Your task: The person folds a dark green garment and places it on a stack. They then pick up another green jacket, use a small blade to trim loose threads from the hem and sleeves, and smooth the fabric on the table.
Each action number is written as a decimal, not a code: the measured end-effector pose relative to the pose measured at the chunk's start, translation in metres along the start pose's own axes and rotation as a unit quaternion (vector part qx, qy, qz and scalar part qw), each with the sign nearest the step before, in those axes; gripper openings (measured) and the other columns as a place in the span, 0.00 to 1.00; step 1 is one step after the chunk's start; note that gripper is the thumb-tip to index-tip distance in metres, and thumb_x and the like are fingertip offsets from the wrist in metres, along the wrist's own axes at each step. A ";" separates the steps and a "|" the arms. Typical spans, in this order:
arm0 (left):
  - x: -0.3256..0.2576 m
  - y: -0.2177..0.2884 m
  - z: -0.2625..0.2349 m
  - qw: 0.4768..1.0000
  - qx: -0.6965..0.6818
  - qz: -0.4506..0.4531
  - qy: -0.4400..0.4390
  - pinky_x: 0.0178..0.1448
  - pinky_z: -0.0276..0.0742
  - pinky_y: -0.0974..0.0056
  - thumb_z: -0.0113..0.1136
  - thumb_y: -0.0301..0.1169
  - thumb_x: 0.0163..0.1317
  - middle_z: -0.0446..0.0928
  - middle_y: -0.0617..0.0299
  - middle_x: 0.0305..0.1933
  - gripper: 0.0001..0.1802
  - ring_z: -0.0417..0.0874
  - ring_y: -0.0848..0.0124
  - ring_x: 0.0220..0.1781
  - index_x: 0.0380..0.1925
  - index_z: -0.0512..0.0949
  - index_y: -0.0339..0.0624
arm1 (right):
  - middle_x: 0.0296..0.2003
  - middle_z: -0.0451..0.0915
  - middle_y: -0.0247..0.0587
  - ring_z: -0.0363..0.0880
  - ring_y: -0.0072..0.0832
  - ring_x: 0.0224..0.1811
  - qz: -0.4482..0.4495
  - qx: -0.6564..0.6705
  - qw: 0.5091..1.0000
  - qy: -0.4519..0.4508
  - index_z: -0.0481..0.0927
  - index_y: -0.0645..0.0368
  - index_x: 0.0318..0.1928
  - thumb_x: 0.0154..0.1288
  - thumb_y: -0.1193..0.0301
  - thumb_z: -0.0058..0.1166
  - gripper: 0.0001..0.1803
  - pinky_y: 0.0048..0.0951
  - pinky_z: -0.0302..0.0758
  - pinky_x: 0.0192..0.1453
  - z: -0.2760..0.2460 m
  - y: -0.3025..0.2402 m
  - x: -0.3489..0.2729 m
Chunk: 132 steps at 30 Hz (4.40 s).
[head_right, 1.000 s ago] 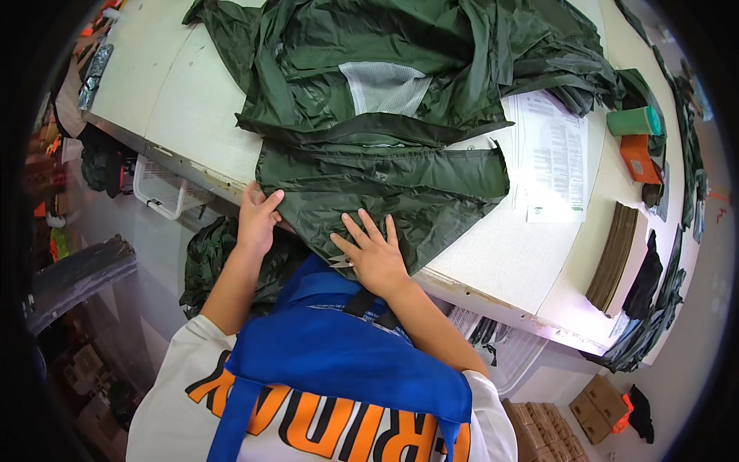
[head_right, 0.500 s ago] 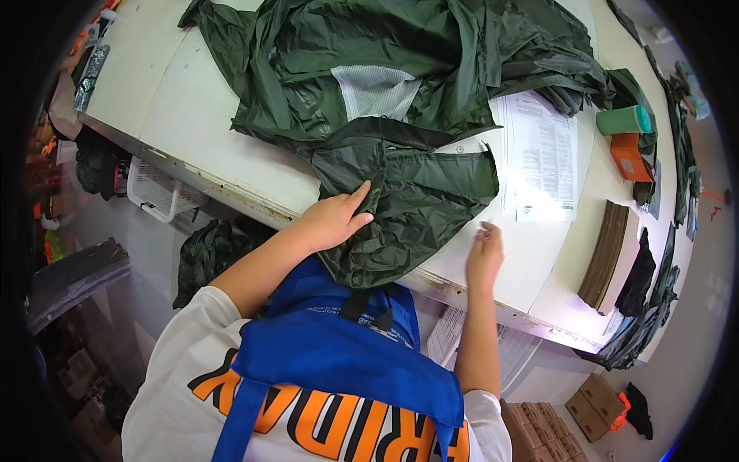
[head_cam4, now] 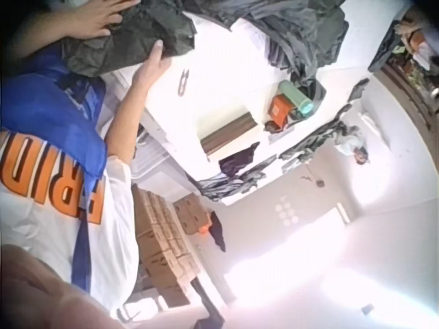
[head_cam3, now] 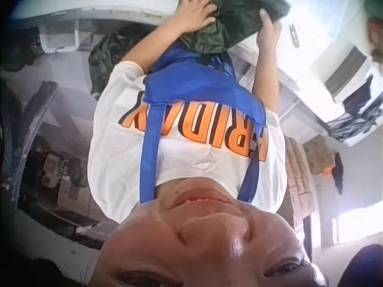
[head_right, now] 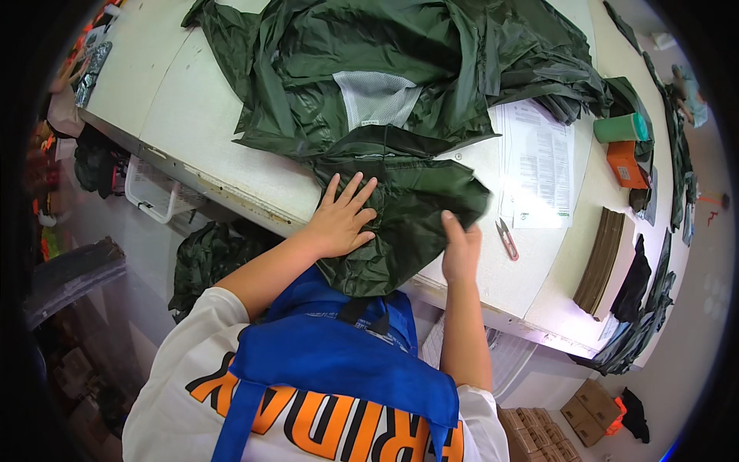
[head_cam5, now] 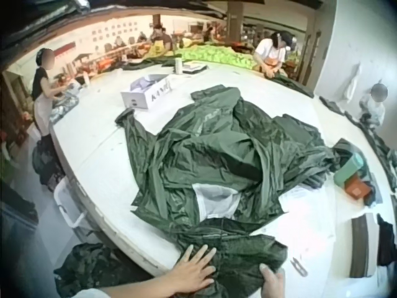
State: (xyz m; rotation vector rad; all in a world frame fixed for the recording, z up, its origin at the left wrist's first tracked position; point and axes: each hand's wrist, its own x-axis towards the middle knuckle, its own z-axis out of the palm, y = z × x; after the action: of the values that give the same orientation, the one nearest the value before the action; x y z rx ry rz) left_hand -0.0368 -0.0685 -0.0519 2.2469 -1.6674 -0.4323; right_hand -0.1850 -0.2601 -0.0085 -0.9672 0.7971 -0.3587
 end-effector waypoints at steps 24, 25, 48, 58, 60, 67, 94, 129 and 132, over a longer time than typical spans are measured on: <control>-0.009 -0.021 0.006 0.997 -0.016 -0.013 0.068 0.74 0.45 0.43 0.60 0.41 0.59 0.55 0.53 0.71 0.31 0.50 0.49 0.74 0.63 0.66 0.54 | 0.40 0.82 0.43 0.79 0.31 0.33 -0.148 -0.385 0.894 -0.176 0.78 0.61 0.49 0.61 0.78 0.51 0.14 0.27 0.75 0.41 0.105 0.014 0.103; -0.010 -0.023 0.007 0.993 -0.066 -0.042 0.091 0.73 0.49 0.45 0.61 0.39 0.57 0.57 0.53 0.69 0.30 0.54 0.49 0.72 0.61 0.68 0.53 | 0.41 0.81 0.43 0.79 0.33 0.35 -0.241 -0.473 0.823 -0.203 0.78 0.60 0.49 0.60 0.80 0.50 0.15 0.29 0.75 0.43 0.104 0.011 0.088; 0.012 -0.005 -0.020 0.806 -0.446 -0.188 0.342 0.35 0.72 0.73 0.65 0.20 0.54 0.75 0.64 0.32 0.10 0.75 0.78 0.30 0.33 0.73 0.38 | 0.28 0.78 0.36 0.70 0.15 0.21 -0.136 -0.438 0.876 0.150 0.75 0.63 0.52 0.71 0.72 0.47 0.13 0.19 0.68 0.23 -0.031 -0.014 0.004; 0.010 -0.038 -0.006 0.871 -0.298 -0.217 0.324 0.38 0.74 0.67 0.64 0.21 0.53 0.74 0.59 0.36 0.13 0.77 0.70 0.32 0.39 0.75 0.41 | 0.43 0.77 0.52 0.78 0.42 0.42 -0.159 -0.635 0.750 0.096 0.74 0.61 0.56 0.67 0.68 0.51 0.19 0.37 0.74 0.46 -0.021 0.010 0.035; 0.009 -0.042 -0.008 0.932 -0.134 -0.181 0.284 0.48 0.73 0.62 0.64 0.23 0.51 0.75 0.59 0.40 0.16 0.77 0.67 0.41 0.42 0.77 0.44 | 0.52 0.74 0.52 0.74 0.45 0.52 -0.164 -0.718 0.668 0.105 0.71 0.58 0.60 0.64 0.69 0.53 0.24 0.43 0.69 0.55 -0.035 0.009 0.026; -0.003 -0.066 0.003 0.993 0.018 0.062 0.101 0.72 0.55 0.52 0.58 0.39 0.56 0.67 0.64 0.66 0.22 0.61 0.62 0.71 0.52 0.76 0.50 | 0.68 0.60 0.38 0.52 0.46 0.73 -0.304 -0.779 0.466 -0.291 0.66 0.50 0.64 0.55 0.71 0.53 0.33 0.53 0.44 0.74 -0.021 0.017 -0.024; -0.011 -0.013 0.009 0.993 -0.081 0.002 0.088 0.44 0.74 0.55 0.58 0.33 0.56 0.79 0.57 0.31 0.12 0.80 0.56 0.39 0.41 0.76 0.44 | 0.42 0.78 0.40 0.74 0.41 0.50 -0.275 -0.638 0.660 -0.286 0.78 0.57 0.47 0.52 0.64 0.63 0.22 0.38 0.72 0.49 0.031 0.037 0.028; 0.045 -0.067 -0.015 0.953 -0.283 -0.079 0.068 0.41 0.74 0.54 0.57 0.32 0.58 0.74 0.55 0.35 0.07 0.78 0.54 0.39 0.34 0.74 0.44 | 0.44 0.77 0.46 0.73 0.40 0.48 -0.312 -0.766 0.528 -0.194 0.73 0.59 0.55 0.57 0.57 0.59 0.28 0.45 0.65 0.51 0.084 -0.006 0.073; 0.037 -0.057 -0.022 0.979 -0.119 -0.041 0.163 0.43 0.74 0.53 0.56 0.29 0.55 0.74 0.58 0.36 0.07 0.77 0.55 0.40 0.35 0.74 0.45 | 0.40 0.78 0.42 0.75 0.36 0.40 -0.316 -0.796 0.483 -0.184 0.75 0.58 0.53 0.59 0.57 0.57 0.25 0.39 0.65 0.43 0.090 0.001 0.081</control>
State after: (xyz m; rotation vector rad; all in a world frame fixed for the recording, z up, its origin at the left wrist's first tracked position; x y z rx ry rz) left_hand 0.0317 -0.0869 -0.0578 2.0822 -1.2906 -0.2480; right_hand -0.0639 -0.2547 -0.0162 -3.0560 0.0724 0.1411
